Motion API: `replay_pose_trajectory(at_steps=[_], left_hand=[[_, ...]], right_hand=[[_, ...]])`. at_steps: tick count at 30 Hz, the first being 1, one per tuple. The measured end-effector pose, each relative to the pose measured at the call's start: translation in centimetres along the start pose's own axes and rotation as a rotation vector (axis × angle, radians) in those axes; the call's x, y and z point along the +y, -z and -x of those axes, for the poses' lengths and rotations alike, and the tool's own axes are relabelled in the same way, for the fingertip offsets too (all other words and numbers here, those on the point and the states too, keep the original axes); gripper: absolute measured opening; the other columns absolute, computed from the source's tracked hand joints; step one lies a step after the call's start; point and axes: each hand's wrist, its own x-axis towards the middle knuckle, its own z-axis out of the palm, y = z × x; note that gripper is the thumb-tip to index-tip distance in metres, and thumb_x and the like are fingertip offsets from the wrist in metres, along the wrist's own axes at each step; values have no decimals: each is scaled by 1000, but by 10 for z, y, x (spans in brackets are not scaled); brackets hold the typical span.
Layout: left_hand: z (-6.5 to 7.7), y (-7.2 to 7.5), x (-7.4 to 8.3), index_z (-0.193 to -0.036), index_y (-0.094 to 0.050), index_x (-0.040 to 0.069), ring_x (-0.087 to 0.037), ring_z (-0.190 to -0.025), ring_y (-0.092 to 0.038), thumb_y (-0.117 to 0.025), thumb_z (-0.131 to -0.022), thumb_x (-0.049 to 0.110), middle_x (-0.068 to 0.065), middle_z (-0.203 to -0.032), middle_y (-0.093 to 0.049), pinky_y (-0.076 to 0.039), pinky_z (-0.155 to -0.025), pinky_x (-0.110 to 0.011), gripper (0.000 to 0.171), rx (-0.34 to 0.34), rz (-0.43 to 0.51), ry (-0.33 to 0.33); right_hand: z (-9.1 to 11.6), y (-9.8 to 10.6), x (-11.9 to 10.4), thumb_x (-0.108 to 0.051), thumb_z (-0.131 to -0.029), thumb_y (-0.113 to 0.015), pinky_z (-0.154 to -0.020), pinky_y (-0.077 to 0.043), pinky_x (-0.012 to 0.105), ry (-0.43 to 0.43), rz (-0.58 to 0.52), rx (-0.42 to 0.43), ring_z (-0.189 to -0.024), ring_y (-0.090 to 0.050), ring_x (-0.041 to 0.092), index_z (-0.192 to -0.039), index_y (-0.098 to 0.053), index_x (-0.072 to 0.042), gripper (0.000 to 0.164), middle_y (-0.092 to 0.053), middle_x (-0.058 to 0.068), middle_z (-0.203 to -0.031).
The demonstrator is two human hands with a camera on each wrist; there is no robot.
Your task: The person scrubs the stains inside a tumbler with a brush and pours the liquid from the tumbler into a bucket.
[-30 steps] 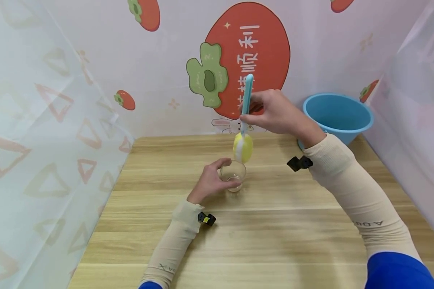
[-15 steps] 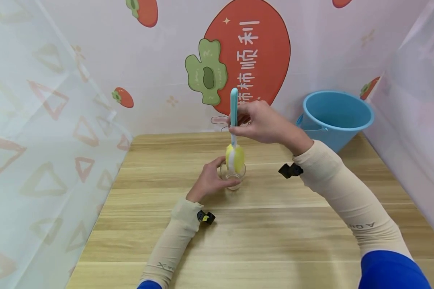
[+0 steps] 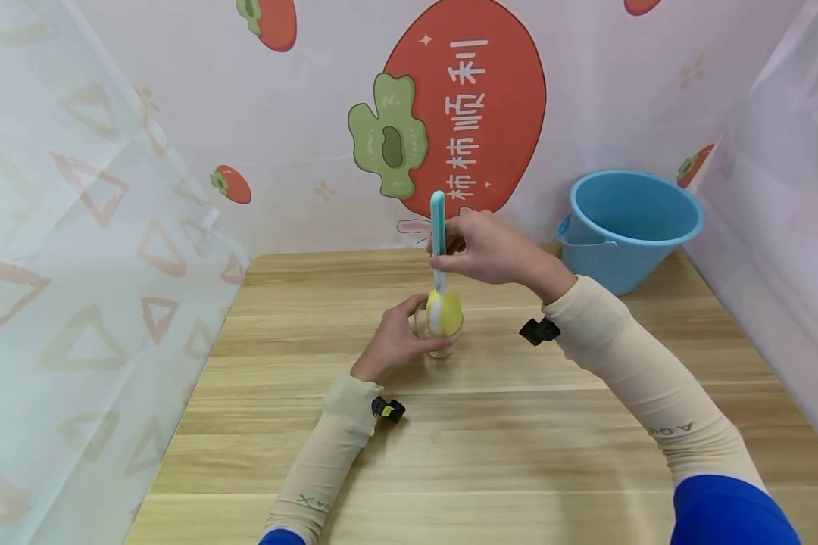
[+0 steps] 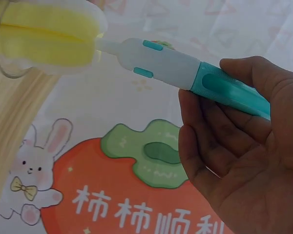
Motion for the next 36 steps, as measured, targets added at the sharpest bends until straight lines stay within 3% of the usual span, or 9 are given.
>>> replay_pose_trajectory(at_steps=[9,20,30,36], left_hand=[[2,0,1,-149,-56,17,-31,-141,-58,-95,-76,47,-7,-150,-62,-48,-118,-54,88,-6,-25,44],[1,1,-1,-152,-54,16,-24,-140,-58,-95,-78,43,-1,-147,-64,-44,-121,-56,89,-8,7,18],[0,1,0,-151,-55,20,-28,-142,-57,-96,-76,46,-3,-152,-62,-47,-118,-54,89,-20,4,41],[0,0,0,-151,-54,18,-25,-138,-60,-95,-78,43,-2,-148,-64,-51,-115,-53,88,-10,25,23]], right_hand=[[5,-26,23,-19,-100,-75,-85,-64,39,7,-5,-83,-88,-73,18,-110,-73,-4,18,-80,6,-97],[1,-2,-1,-20,-98,-77,-85,-64,41,22,1,-13,-89,-76,18,-112,-77,-6,20,-80,5,-96],[5,-29,20,-19,-100,-74,-81,-62,35,10,-17,-95,-82,-71,16,-105,-71,-4,16,-78,5,-91],[3,-17,12,-17,-99,-77,-73,-58,32,45,-34,-70,-77,-67,17,-103,-72,-4,15,-78,7,-90]])
